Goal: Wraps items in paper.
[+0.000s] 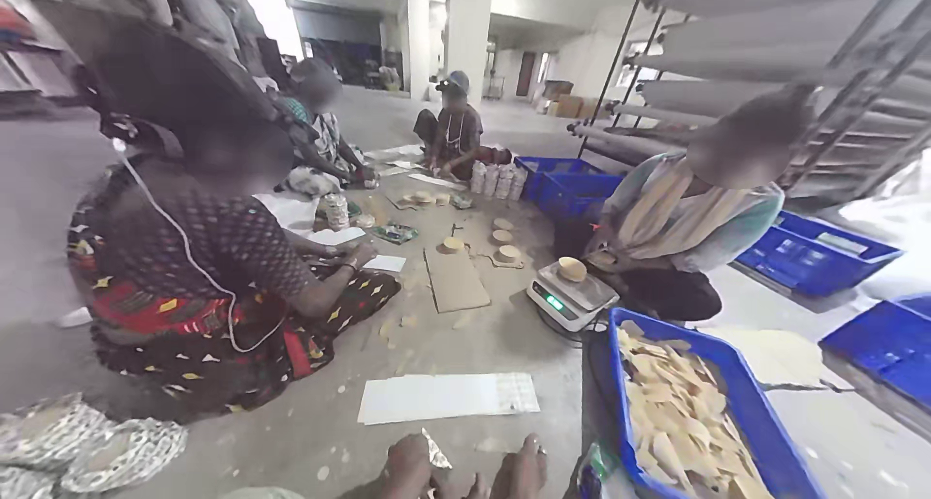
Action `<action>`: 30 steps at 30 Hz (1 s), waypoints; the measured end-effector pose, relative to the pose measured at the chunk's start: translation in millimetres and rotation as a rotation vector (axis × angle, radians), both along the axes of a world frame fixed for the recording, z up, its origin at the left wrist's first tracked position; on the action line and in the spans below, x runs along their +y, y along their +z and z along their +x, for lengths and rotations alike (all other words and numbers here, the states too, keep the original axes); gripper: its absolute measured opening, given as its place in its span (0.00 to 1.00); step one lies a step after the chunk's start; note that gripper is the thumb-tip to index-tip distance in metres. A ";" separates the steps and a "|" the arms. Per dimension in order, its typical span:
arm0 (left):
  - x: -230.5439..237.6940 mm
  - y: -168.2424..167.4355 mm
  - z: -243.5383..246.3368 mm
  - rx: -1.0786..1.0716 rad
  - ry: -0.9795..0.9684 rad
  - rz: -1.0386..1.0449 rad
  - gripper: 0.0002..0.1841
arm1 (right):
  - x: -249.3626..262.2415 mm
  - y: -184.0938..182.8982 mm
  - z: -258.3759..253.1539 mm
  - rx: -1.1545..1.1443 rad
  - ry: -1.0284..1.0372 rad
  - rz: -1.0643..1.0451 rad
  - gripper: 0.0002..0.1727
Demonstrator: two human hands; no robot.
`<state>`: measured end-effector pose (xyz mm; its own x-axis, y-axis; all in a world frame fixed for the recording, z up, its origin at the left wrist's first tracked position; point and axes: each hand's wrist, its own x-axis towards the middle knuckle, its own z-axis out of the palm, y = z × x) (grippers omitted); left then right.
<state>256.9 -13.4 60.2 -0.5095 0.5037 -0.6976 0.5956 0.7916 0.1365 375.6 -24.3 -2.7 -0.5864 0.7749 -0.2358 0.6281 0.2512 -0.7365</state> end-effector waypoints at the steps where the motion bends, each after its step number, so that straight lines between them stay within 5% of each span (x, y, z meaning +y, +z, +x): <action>1: -0.2 -7.7 -1.9 0.024 0.039 0.021 0.28 | -0.5 10.4 2.3 -0.023 0.013 -0.012 0.22; 3: -6.8 -10.5 -9.6 0.015 0.166 0.064 0.34 | -6.4 8.2 7.4 -0.040 -0.107 0.037 0.27; 5: -24.9 -17.6 -18.2 -0.116 0.490 0.229 0.33 | -13.8 -6.3 12.7 0.079 -0.310 0.026 0.36; 8: -40.0 -15.8 0.8 -0.407 1.091 0.806 0.26 | -22.5 22.6 6.8 0.403 -0.485 -0.303 0.56; 10: -39.3 0.3 27.1 -0.500 1.257 1.079 0.18 | -29.3 63.3 -0.3 0.658 -0.552 -0.602 0.42; 15: -35.5 53.1 72.4 -0.279 1.124 1.522 0.09 | -23.2 127.2 -5.2 0.758 -0.620 -0.516 0.13; 20: -34.8 70.5 78.2 0.029 0.828 1.750 0.14 | -9.1 141.1 -18.3 0.878 -0.699 -0.288 0.08; 25: -39.5 101.6 78.8 -0.255 0.959 1.934 0.11 | -22.5 155.8 -1.5 0.962 -0.422 -0.117 0.12; 28: -54.0 109.4 93.9 -0.473 0.935 1.919 0.09 | -3.4 162.7 -3.3 1.127 -0.564 -0.216 0.05; 30: -60.9 113.8 102.4 -0.583 0.884 1.910 0.06 | 12.0 170.9 -2.2 1.197 -0.618 -0.208 0.10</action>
